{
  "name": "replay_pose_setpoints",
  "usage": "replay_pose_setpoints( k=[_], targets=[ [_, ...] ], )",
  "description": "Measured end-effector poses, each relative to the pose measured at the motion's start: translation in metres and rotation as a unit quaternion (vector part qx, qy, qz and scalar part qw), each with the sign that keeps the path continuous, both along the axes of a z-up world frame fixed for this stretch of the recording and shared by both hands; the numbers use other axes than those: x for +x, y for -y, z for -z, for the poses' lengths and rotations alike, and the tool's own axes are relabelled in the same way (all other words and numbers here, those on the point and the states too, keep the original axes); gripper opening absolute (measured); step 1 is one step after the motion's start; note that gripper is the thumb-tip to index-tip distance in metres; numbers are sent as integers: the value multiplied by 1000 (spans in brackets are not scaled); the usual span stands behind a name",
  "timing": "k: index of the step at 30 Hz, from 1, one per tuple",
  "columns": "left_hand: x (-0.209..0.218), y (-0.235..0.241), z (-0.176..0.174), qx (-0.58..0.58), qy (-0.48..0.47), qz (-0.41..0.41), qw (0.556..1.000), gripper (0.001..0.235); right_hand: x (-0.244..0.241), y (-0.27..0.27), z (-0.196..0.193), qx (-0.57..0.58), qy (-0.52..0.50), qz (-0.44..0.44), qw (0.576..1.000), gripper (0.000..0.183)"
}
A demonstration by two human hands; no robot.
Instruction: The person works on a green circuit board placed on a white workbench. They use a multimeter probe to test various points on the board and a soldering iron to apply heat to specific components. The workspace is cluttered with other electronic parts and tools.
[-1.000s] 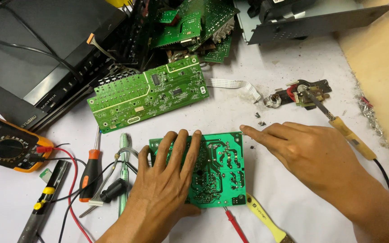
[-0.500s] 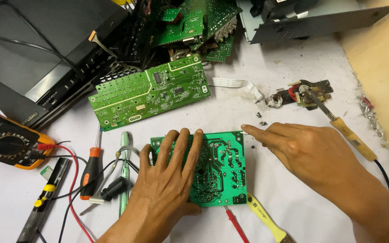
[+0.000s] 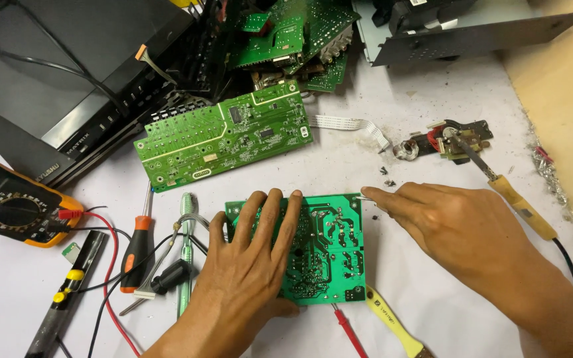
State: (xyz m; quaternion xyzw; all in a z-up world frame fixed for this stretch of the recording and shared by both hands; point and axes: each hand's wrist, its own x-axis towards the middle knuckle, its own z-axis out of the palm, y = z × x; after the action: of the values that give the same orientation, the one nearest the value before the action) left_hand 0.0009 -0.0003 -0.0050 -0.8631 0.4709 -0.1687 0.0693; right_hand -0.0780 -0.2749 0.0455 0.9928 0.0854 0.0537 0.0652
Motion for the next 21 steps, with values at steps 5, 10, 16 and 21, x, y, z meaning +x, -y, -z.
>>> replay_pose_setpoints(
  k=[5,10,16,21],
  targets=[
    [0,1,2,0,0,-1,1000,179,1,-1,2,-17,8,-7,1000,41],
    [1,1,-6,2,1,2,1000,172,2,-4,6,-26,37,-22,999,38],
    [1,0,-1,-2,-8,-1,1000,177,2,-6,8,-64,65,-16,996,24],
    [1,2,1,-9,1,-7,1000,181,4,-4,7,-62,41,-36,997,28]
  ],
)
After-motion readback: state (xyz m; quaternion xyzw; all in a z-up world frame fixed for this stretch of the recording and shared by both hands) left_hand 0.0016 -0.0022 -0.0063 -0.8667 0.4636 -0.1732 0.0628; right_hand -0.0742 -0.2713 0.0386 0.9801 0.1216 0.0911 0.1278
